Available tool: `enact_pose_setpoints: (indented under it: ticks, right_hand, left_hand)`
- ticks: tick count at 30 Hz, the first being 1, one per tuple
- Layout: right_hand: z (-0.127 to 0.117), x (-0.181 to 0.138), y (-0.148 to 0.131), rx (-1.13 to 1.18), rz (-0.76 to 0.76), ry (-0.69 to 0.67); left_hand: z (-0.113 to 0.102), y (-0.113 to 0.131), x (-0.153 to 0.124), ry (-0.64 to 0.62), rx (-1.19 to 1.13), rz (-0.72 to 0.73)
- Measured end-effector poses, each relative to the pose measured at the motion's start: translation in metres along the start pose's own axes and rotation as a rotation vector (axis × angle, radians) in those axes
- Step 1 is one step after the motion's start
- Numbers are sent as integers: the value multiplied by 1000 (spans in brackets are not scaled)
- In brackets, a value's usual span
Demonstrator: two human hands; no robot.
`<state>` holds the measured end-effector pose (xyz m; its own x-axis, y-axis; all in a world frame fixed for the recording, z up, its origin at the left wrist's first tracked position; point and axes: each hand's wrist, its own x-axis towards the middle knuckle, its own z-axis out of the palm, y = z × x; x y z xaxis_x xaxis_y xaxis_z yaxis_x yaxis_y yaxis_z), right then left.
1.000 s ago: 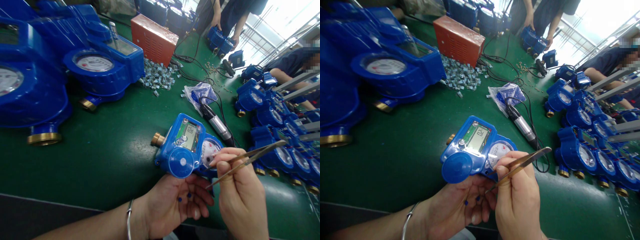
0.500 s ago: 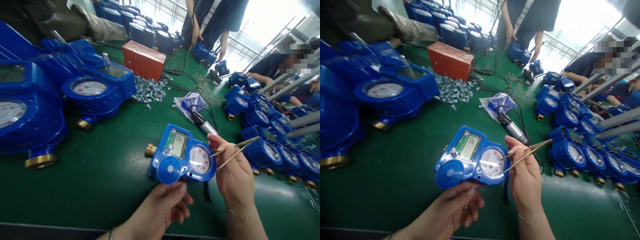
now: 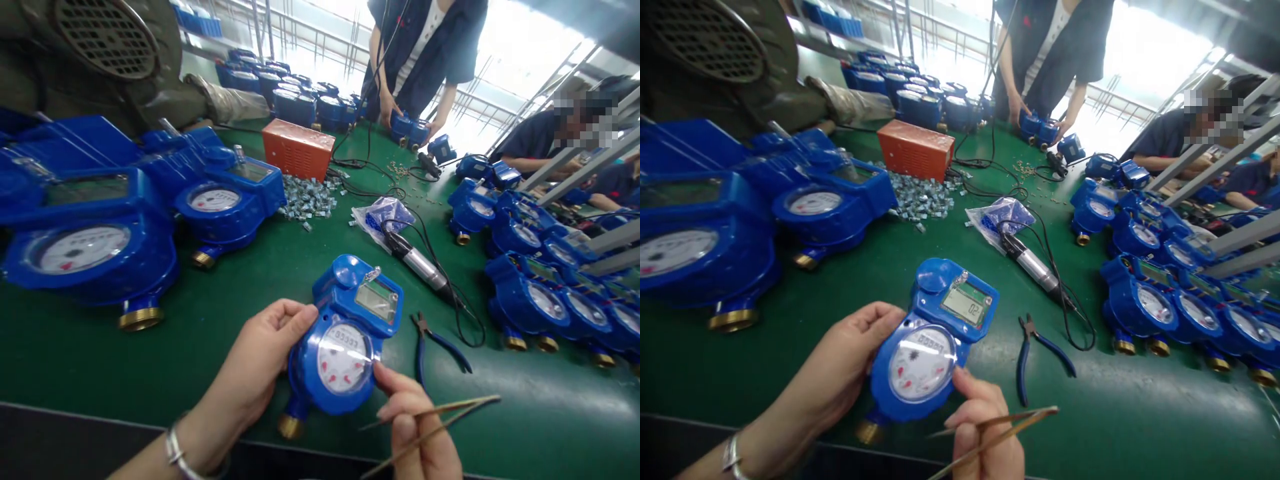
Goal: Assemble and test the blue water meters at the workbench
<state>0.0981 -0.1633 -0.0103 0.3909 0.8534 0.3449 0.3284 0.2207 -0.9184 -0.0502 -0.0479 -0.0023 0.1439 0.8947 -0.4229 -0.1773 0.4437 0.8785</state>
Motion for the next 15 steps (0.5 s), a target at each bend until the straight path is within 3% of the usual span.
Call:
enact_pose_setpoints:
  ticks: [3,7,11,15]
  right_hand:
    - [18,-8,-7,-71,-201,-113]
    - [28,-1,-12,-70,-287,-214]
    - [13,28,-17,-30,-376,-333]
    - [-4,69,-22,-77,-417,-290]
  left_hand:
    - [-8,14,14,-11,-21,19]
    - [-10,24,30,-138,-58,-40]
    - [-8,29,44,-226,-36,-45]
    - [-6,31,51,-283,-18,-47]
